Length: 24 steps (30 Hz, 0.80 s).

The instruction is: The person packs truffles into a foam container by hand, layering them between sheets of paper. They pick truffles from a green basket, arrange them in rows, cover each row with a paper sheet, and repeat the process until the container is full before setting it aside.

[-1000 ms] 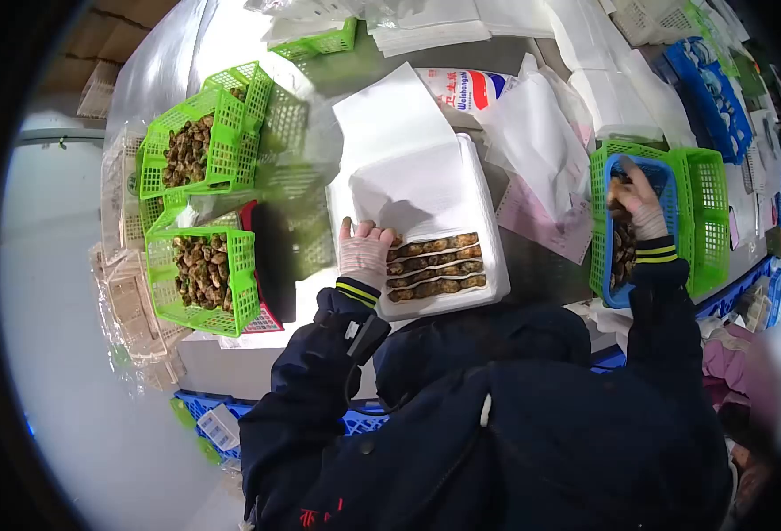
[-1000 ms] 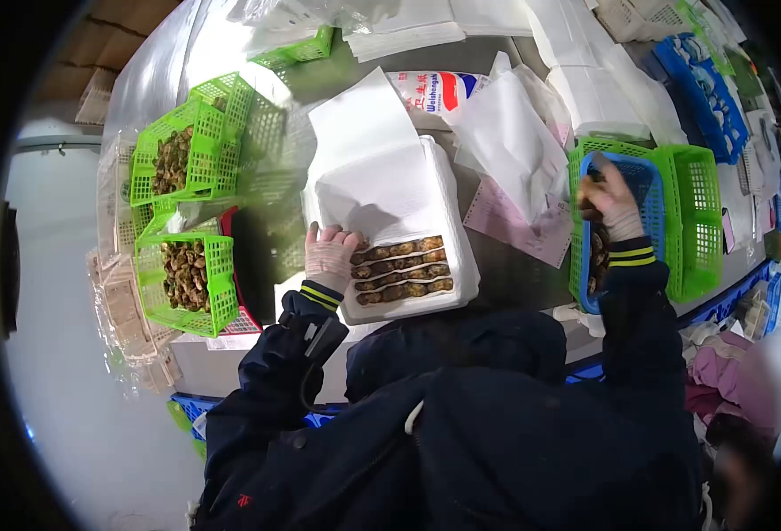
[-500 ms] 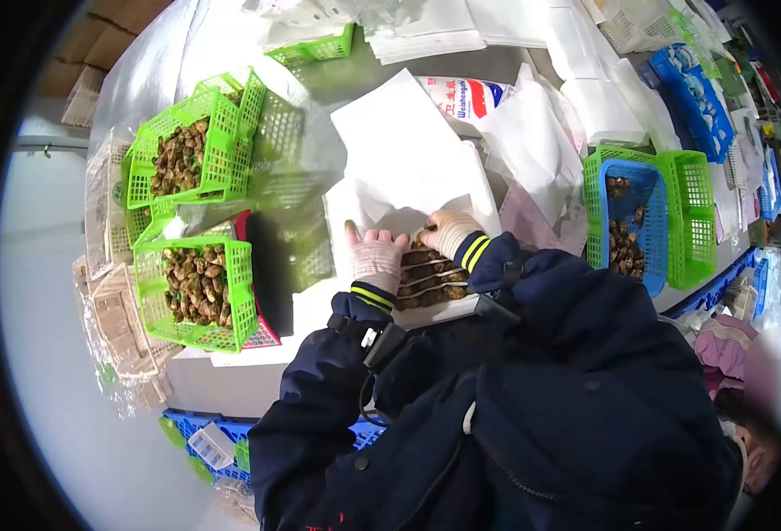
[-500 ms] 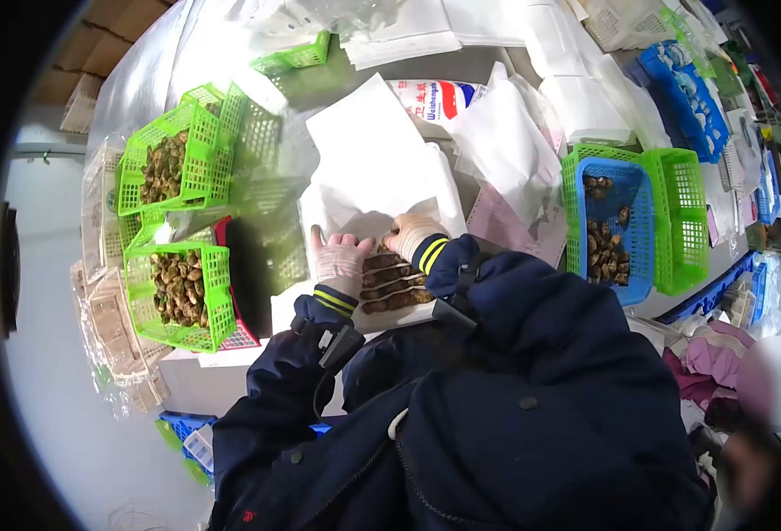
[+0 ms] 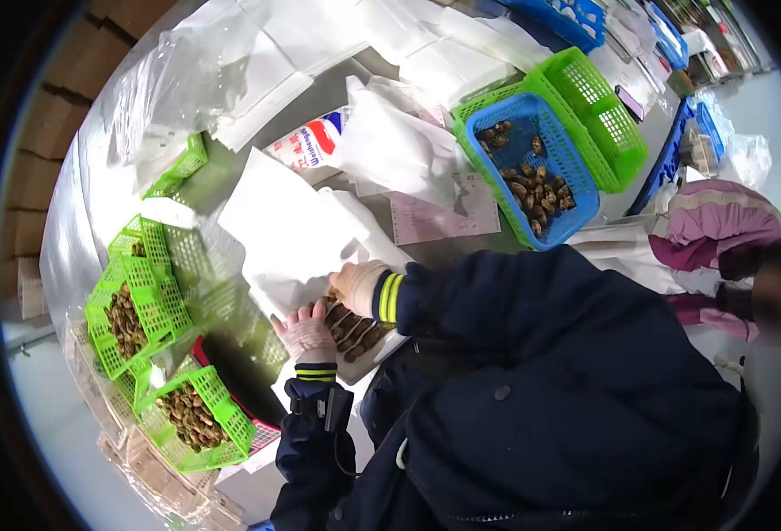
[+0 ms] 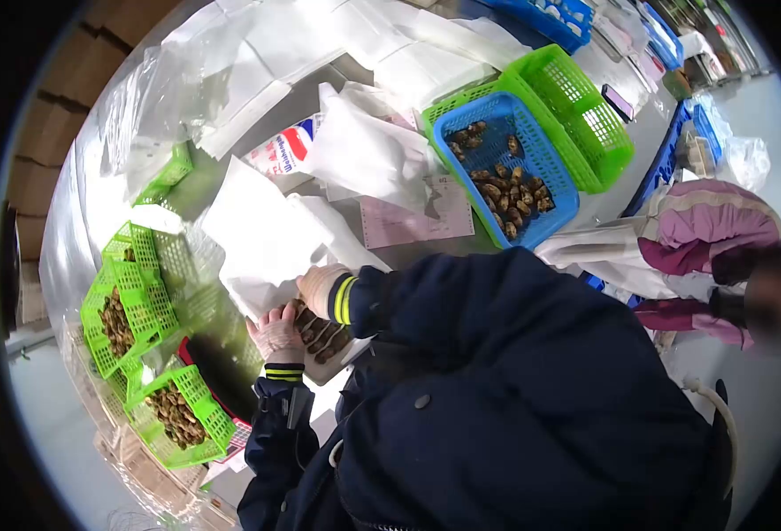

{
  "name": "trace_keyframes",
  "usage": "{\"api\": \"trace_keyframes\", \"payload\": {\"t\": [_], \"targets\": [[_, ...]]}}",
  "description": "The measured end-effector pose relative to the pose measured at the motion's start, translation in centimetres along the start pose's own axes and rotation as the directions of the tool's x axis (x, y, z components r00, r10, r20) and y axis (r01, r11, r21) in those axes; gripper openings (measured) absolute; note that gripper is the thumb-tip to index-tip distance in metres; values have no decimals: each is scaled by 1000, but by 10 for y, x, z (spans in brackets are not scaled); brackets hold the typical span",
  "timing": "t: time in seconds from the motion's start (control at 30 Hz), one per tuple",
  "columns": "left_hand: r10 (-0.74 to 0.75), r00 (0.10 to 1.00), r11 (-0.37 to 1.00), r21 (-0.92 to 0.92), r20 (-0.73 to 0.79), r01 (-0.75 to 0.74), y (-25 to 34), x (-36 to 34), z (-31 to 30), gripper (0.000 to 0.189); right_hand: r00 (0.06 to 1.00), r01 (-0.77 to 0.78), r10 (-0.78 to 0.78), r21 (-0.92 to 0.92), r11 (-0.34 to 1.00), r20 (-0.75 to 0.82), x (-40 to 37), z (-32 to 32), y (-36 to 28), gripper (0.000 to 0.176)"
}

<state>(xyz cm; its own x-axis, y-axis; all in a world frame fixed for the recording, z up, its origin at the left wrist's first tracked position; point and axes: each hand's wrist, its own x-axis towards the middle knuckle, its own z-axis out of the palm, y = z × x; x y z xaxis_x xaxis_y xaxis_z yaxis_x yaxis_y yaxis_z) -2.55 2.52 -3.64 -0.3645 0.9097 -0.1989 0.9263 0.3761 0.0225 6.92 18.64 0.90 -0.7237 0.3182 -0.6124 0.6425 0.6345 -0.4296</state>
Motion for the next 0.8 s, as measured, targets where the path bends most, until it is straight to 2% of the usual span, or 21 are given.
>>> {"api": "trace_keyframes", "payload": {"t": [0.03, 0.07, 0.1, 0.13, 0.17, 0.2, 0.23, 0.3, 0.37, 0.43, 0.5, 0.53, 0.57, 0.6, 0.63, 0.7, 0.73, 0.77, 0.8], "targets": [[-5, 1000, 1000, -11, -11, 5, 0, -3, 3, 40, 993, 116, -114, 107, 987, -22, -13, -18, 14, 26], [-6, 1000, 1000, 2, -24, 6, 1, -4, 4, 47, 818, 502, -464, 30, 864, -339, 2, 7, 60, 23], [9, 999, 1000, -14, -50, -10, 6, -8, -7, 45, 917, 265, -191, 178, 948, -350, -32, -37, 72, 24], [23, 992, 999, -25, -122, -26, 10, -10, -13, 45, 830, 307, -237, 58, 950, -505, -39, -60, 105, 25], [40, 981, 998, -34, -190, -47, 13, -14, -16, 44, 670, 256, -313, -186, 949, -674, -50, -70, 150, 25], [50, 981, 998, -29, -188, -57, 17, -18, -16, 44, 718, 84, -171, -160, 984, -675, -61, -89, 190, 30], [51, 970, 996, -62, -236, -68, 21, -21, -17, 45, 796, -144, 141, 42, 989, -588, -65, -107, 235, 31], [103, 937, 983, -109, -333, -147, 35, -21, -19, 43, 792, -477, 423, -15, 879, -440, -74, -105, 298, 33], [181, 903, 923, -249, -389, -292, 63, -19, -32, 42, 810, -497, 438, -58, 866, -390, -66, -86, 326, 33], [272, 892, 894, -248, -361, -373, 96, -16, -48, 40, 830, -504, 450, -98, 858, -330, -63, -79, 332, 33], [375, 856, 800, -342, -357, -493, 123, -7, -65, 36, 825, -547, 508, -126, 827, -246, -66, -79, 330, 37], [374, 866, 779, -395, -333, -488, 134, -4, -74, 32, 795, -527, 471, -51, 848, -383, -70, -75, 336, 40], [373, 876, 755, -449, -306, -478, 143, -1, -81, 29, 797, -526, 471, -52, 849, -377, -73, -67, 342, 40], [360, 880, 718, -509, -311, -474, 149, 3, -83, 28, 820, -280, 469, 486, 828, -328, -87, -66, 331, 41], [359, 882, 713, -519, -306, -471, 157, 6, -85, 28, 845, 33, 449, 866, 499, -291, -107, -67, 315, 43], [202, 979, 533, -836, -25, -131, 167, 13, -88, 27, 913, 80, 311, 864, 498, -264, -147, -84, 253, 46], [157, 973, 221, -967, 167, 130, 173, 18, -71, 31, 934, 75, 249, 824, 562, -255, -155, -82, 227, 46], [137, 980, -22, -989, 141, 145, 186, 27, -78, 32, 952, 74, 188, 779, 622, -240, -159, -77, 205, 46], [125, 987, 1, -995, 103, 103, 194, 35, -72, 33, 976, 93, 106, 799, 594, -192, -160, -73, 185, 44]]}}
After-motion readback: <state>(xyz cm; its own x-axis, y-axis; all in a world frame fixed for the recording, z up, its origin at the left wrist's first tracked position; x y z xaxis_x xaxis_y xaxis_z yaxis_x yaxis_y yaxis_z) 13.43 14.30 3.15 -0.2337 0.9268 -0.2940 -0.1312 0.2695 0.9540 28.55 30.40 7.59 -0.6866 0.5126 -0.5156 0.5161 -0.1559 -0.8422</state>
